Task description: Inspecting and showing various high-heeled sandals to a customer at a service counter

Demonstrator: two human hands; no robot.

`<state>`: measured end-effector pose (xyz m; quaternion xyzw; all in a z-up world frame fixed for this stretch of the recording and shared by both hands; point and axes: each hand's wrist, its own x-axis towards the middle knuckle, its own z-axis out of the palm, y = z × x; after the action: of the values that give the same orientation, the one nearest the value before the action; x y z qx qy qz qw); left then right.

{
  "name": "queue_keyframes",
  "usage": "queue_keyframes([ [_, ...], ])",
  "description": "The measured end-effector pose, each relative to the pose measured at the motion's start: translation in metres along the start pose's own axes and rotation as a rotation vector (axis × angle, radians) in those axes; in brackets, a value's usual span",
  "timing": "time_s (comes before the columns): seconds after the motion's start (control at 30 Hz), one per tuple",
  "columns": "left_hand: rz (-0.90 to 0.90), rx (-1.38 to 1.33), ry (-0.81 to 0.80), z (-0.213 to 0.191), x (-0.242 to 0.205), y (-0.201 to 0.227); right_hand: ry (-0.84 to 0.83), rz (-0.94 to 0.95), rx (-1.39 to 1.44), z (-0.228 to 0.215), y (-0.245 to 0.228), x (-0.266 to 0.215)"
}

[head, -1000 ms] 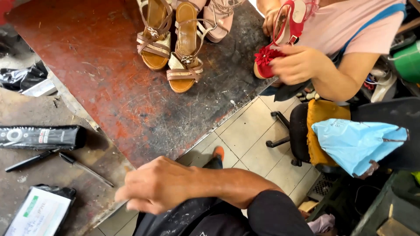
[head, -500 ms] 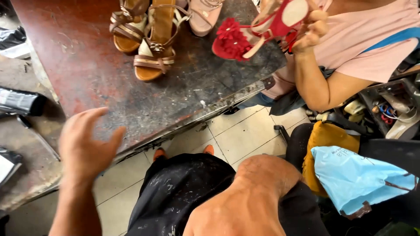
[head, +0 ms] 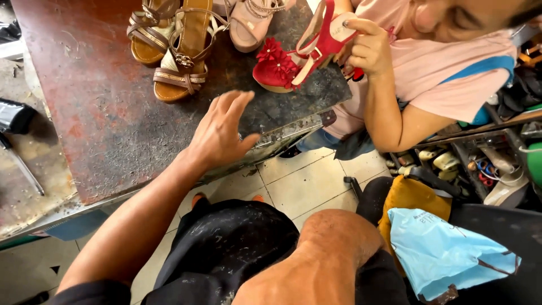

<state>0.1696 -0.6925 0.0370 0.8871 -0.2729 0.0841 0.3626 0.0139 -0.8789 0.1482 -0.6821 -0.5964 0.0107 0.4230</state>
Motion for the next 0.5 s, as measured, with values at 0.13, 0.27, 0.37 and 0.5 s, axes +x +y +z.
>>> queue_keyframes([
  [0.13, -0.030, -0.010, 0.090, 0.036, 0.033, -0.024, -0.003, 0.008, -0.067, 0.005, -0.010, 0.003],
  [0.27, -0.143, -0.086, 0.104, 0.058, 0.055, -0.038, -0.007, 0.038, -0.142, -0.001, -0.014, 0.001],
  [0.37, -0.148, -0.106, 0.035, 0.065, 0.067, -0.044, 0.006, 0.083, -0.189, 0.001, -0.016, 0.006],
  [0.5, -0.204, -0.201, 0.077, 0.073, 0.072, -0.062, 0.024, 0.094, -0.272, 0.018, -0.011, 0.033],
])
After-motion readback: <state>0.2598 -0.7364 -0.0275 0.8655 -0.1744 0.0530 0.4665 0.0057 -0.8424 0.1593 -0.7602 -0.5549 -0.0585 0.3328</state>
